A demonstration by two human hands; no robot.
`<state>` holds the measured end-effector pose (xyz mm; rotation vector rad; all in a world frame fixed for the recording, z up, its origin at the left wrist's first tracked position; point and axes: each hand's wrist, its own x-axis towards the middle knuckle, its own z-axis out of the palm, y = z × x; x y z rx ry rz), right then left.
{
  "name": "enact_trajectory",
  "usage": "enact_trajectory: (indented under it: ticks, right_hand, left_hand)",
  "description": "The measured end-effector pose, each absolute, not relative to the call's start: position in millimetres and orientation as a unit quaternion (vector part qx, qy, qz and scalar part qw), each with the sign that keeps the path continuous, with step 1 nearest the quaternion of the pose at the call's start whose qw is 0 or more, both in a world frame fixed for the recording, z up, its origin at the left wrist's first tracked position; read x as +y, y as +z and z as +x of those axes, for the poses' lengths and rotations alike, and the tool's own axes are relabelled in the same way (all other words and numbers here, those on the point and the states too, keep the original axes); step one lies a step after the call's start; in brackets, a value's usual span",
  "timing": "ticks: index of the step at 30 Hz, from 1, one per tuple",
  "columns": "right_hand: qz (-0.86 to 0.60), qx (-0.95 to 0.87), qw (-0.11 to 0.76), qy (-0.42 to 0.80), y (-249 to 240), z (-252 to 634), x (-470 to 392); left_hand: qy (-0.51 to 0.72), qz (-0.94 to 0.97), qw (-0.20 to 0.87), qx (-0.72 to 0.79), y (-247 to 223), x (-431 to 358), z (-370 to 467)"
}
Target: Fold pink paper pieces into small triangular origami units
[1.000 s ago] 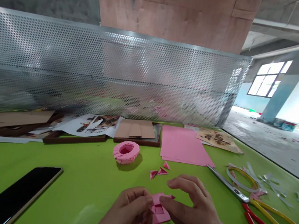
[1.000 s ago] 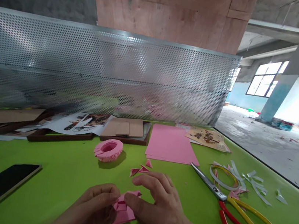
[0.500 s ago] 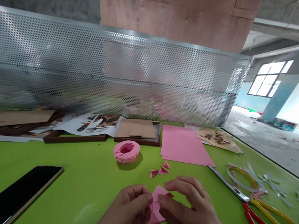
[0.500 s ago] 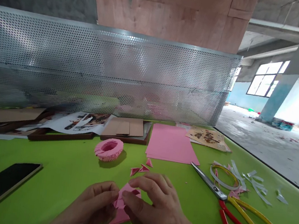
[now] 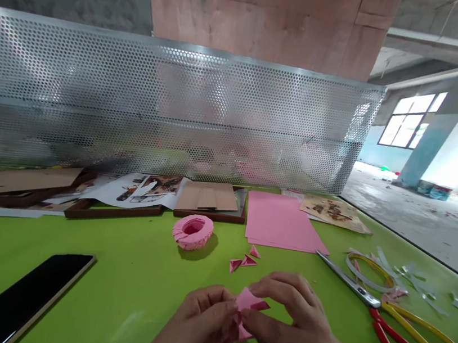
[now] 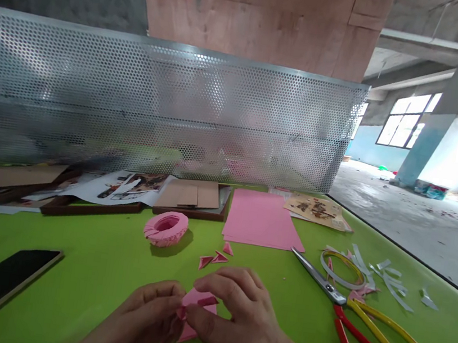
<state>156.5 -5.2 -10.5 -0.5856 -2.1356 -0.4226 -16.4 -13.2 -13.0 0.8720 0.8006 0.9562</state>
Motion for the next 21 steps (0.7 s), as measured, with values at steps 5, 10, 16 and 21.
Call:
enact_trajectory:
  ticks: [5, 10, 16, 21]
  right_hand:
    - [-0.231, -0.858, 0.43, -0.159, -8.0, 156.3, -6.4]
    - [-0.233, -0.862, 0.429, -0.136, -6.2, 154.3, -8.2]
    - [-0.236, -0.87, 0.427, -0.068, -8.6, 152.4, -9.8]
    - [-0.284, -0.829, 0.476, 0.069, -14.8, 145.2, -8.2]
  left_hand:
    - [0.428, 0.435, 0.69, 0.39, -14.3, -10.3, -16.1]
    - [0.424, 0.449, 0.663, 0.423, -12.8, -12.4, -15.6]
    - [0.42, 0.444, 0.666, 0.427, -8.2, -13.9, -17.7]
    - [0.413, 0.489, 0.629, 0.442, -1.9, -15.9, -17.5]
